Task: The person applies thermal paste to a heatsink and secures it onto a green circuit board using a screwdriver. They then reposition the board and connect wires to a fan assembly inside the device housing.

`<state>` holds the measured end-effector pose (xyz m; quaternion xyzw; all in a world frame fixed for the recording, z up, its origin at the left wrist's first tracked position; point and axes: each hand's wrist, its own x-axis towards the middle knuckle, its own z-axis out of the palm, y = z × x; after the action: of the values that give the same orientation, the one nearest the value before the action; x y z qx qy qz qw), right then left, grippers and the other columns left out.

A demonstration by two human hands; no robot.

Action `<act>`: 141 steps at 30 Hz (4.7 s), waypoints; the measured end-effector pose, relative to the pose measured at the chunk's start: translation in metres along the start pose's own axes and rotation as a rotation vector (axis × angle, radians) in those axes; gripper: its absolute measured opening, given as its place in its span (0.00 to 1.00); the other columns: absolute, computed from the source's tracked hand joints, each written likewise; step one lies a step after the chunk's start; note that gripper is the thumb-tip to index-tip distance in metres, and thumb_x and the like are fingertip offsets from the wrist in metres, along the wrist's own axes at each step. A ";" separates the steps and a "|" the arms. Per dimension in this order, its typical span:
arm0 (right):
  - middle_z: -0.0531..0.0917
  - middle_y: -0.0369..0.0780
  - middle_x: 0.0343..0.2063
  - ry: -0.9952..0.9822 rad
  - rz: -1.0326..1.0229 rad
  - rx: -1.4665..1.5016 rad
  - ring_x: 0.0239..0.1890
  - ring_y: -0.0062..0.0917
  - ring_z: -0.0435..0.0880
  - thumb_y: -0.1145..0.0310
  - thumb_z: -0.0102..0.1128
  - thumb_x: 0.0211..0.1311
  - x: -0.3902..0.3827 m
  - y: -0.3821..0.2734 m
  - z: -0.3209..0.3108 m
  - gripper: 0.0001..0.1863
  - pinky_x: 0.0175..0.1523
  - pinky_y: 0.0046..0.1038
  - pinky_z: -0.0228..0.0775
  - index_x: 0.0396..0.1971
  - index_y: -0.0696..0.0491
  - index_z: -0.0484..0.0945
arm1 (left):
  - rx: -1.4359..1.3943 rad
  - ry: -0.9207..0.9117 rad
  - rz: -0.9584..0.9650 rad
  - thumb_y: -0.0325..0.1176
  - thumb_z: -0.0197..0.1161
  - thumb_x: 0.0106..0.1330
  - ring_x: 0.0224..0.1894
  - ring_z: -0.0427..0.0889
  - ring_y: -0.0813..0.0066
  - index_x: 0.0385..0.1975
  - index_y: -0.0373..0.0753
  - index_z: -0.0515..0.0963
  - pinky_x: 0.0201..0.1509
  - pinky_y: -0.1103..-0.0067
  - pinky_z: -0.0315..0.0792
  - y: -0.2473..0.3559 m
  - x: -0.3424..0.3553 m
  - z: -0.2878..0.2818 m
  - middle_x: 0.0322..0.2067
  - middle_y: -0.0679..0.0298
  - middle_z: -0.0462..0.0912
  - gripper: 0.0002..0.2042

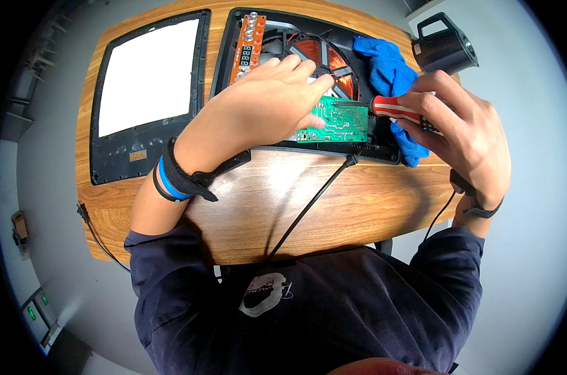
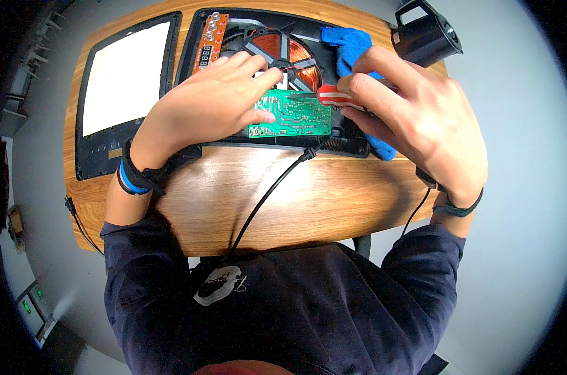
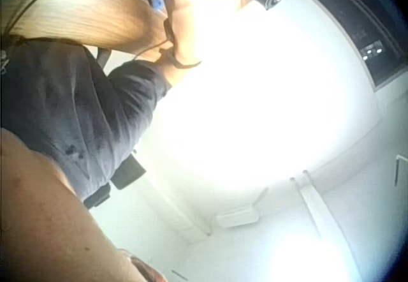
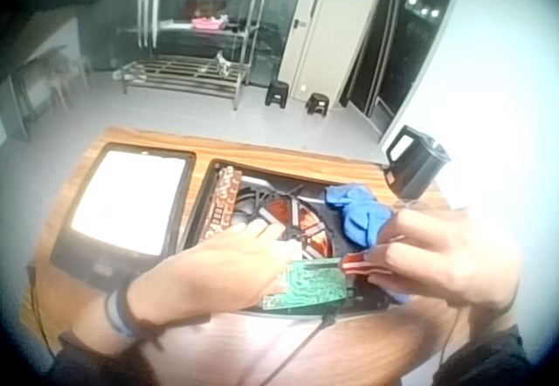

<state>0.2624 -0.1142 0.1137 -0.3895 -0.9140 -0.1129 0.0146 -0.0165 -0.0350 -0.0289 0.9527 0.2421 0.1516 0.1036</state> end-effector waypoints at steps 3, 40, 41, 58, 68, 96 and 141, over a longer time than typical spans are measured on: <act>0.85 0.39 0.50 -0.035 0.035 0.060 0.41 0.32 0.92 0.75 0.82 0.53 0.009 -0.004 -0.010 0.18 0.41 0.35 0.89 0.45 0.51 0.87 | 0.027 -0.015 0.066 0.48 0.82 0.62 0.66 0.80 0.48 0.71 0.29 0.75 0.70 0.60 0.74 0.003 -0.007 -0.008 0.61 0.47 0.82 0.41; 0.82 0.41 0.48 -0.205 0.167 -0.031 0.39 0.44 0.90 0.69 0.79 0.61 0.008 0.019 -0.028 0.22 0.42 0.45 0.84 0.52 0.52 0.79 | 0.046 -0.074 0.146 0.41 0.85 0.57 0.65 0.81 0.47 0.63 0.25 0.80 0.73 0.60 0.75 -0.007 0.011 -0.015 0.60 0.46 0.82 0.37; 0.83 0.41 0.46 -0.150 0.165 0.011 0.38 0.44 0.90 0.67 0.79 0.62 0.010 0.020 -0.018 0.22 0.41 0.45 0.84 0.52 0.52 0.79 | 0.055 -0.077 0.135 0.41 0.85 0.57 0.66 0.81 0.47 0.63 0.25 0.80 0.73 0.60 0.75 -0.007 0.009 -0.015 0.61 0.45 0.82 0.37; 0.86 0.42 0.46 0.023 0.034 0.157 0.43 0.41 0.91 0.61 0.81 0.61 0.026 0.028 -0.013 0.28 0.42 0.38 0.84 0.56 0.53 0.77 | 0.040 -0.226 0.088 0.45 0.84 0.58 0.70 0.80 0.45 0.64 0.24 0.81 0.76 0.60 0.75 0.000 0.010 -0.032 0.67 0.41 0.83 0.38; 0.84 0.42 0.48 -0.034 0.090 0.206 0.41 0.44 0.90 0.67 0.79 0.60 0.006 0.039 -0.006 0.26 0.44 0.42 0.85 0.56 0.53 0.77 | 0.013 -0.187 0.097 0.45 0.85 0.58 0.70 0.81 0.46 0.65 0.24 0.81 0.76 0.60 0.75 -0.002 0.008 -0.028 0.65 0.42 0.85 0.39; 0.83 0.40 0.45 -0.044 0.129 0.237 0.42 0.41 0.91 0.76 0.77 0.63 0.005 0.029 -0.007 0.22 0.40 0.41 0.83 0.52 0.53 0.76 | 0.049 -0.198 0.092 0.41 0.83 0.59 0.68 0.82 0.44 0.66 0.21 0.79 0.76 0.59 0.75 0.003 0.008 -0.030 0.65 0.39 0.84 0.38; 0.84 0.40 0.51 0.148 0.215 0.337 0.53 0.32 0.88 0.80 0.76 0.63 -0.023 0.066 0.007 0.13 0.55 0.33 0.84 0.46 0.56 0.85 | 0.004 -0.153 0.045 0.39 0.86 0.54 0.71 0.81 0.44 0.66 0.26 0.81 0.78 0.61 0.73 0.000 0.008 -0.025 0.65 0.43 0.85 0.39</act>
<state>0.3263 -0.0849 0.1169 -0.4675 -0.8695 0.0156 0.1586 -0.0183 -0.0275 -0.0035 0.9670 0.2120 0.0800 0.1167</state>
